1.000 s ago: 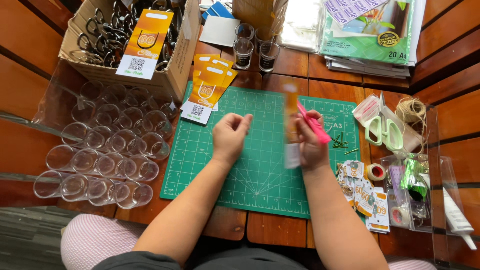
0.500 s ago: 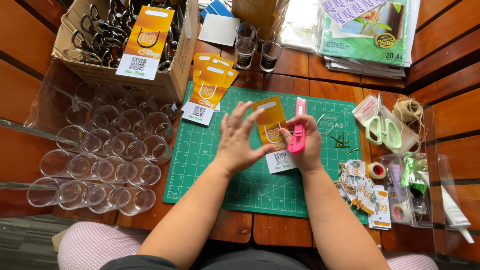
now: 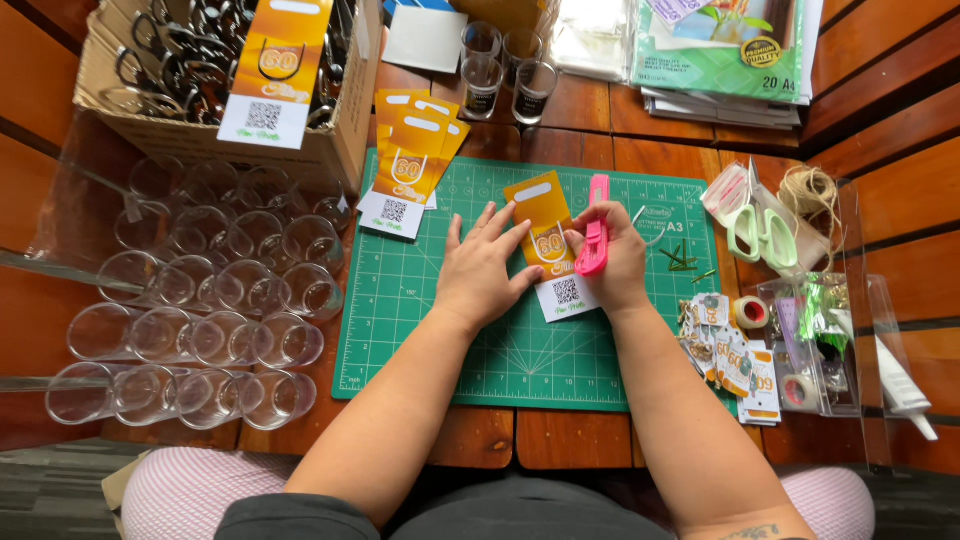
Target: The person uses a pink utility knife to cut a rectangular hole into a yellow paper tag on a green cutting mat. They carefully trace the outline of the hole and then remove the cut piece.
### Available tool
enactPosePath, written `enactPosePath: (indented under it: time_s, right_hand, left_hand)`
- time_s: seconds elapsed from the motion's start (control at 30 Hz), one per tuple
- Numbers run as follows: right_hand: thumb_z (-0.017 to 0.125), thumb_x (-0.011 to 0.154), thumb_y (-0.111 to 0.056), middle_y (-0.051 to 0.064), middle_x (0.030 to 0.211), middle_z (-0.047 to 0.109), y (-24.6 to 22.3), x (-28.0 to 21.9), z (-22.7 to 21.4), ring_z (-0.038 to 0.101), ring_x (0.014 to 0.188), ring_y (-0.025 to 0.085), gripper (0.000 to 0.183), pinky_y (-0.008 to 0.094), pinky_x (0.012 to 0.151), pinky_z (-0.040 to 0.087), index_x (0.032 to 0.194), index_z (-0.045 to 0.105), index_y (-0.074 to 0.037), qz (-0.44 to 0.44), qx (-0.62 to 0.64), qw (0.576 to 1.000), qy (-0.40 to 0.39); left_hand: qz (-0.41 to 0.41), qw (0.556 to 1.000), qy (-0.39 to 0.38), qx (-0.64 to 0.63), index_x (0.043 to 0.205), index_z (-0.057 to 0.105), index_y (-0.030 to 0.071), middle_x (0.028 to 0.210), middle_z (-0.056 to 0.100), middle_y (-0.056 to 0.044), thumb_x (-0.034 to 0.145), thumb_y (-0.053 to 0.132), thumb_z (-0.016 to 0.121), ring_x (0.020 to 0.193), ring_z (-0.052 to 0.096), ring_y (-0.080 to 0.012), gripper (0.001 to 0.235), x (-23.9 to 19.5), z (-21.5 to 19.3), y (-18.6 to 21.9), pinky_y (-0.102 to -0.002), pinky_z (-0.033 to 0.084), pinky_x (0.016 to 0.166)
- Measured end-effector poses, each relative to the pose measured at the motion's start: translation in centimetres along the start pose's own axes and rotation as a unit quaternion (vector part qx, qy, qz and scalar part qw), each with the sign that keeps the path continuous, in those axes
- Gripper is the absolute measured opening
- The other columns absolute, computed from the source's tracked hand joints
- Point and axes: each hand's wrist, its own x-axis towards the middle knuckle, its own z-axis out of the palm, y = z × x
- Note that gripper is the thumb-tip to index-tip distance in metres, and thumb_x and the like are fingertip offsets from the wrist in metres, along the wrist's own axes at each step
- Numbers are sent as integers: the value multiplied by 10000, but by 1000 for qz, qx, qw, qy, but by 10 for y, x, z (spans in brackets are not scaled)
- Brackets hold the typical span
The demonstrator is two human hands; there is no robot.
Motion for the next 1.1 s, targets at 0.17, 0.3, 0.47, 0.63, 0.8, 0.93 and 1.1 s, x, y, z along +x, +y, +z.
enactPosePath:
  time_s: [0.17,0.3,0.47,0.63,0.8,0.93,1.1]
  right_hand:
    - [835,860,0,95,930,732,0,3,0,717,944,238,273,428,945,536,1025,654,-122,-8,14,1000,0]
    - [814,878,28,121,923,733,-12,3,2,730,928,295,252,469,918,548,1011,652,-111,-23,-8,1000,3]
    - [821,890,-3,116,922,716,-9,1,4,723,920,287,247,462,922,543,1016,644,-121,-48,-14,999,9]
    - [816,947,-108,68,939,658,13,8,-3,680,888,247,262,448,917,555,1022,566,-140,-87,40,993,63]
    - [414,1054,-562,-29,680,531,-11,9,-16,566,597,104,344,218,621,487,1040,448,-221,73,367,917,136]
    - [540,1028,-277,78,732,618,4,14,-18,649,679,155,213,255,666,538,1210,562,-169,153,457,869,112]
    - [539,897,-298,163,936,733,6,13,-22,734,825,196,537,243,721,562,1373,610,-61,242,546,800,60]
  left_hand:
    - [8,1000,-23,-12,1468,539,303,1619,414,35,819,662,681,1534,332,-230,755,2,-3,-3,-620,122,1248]
    - [-3,1000,-17,-15,1483,530,284,1621,417,47,853,592,694,1539,320,-217,720,4,0,-5,-592,124,1254]
    - [-10,1000,-19,-8,1476,539,278,1614,428,48,848,584,698,1539,314,-211,716,5,-1,-3,-580,120,1257]
    - [-19,999,-37,-10,1487,534,255,1634,403,34,856,587,683,1556,276,-226,728,3,-9,2,-567,92,1262]
    - [-16,998,-63,-11,1527,474,240,1657,363,13,750,679,714,1572,235,-240,924,2,-17,4,-573,61,1267]
    - [-7,997,-73,-5,1543,452,226,1668,344,0,687,726,739,1575,219,-256,1032,3,-19,3,-574,46,1266]
    - [-20,997,-68,-7,1568,406,180,1688,285,-54,682,766,736,1578,201,-266,1112,3,-19,5,-564,49,1271]
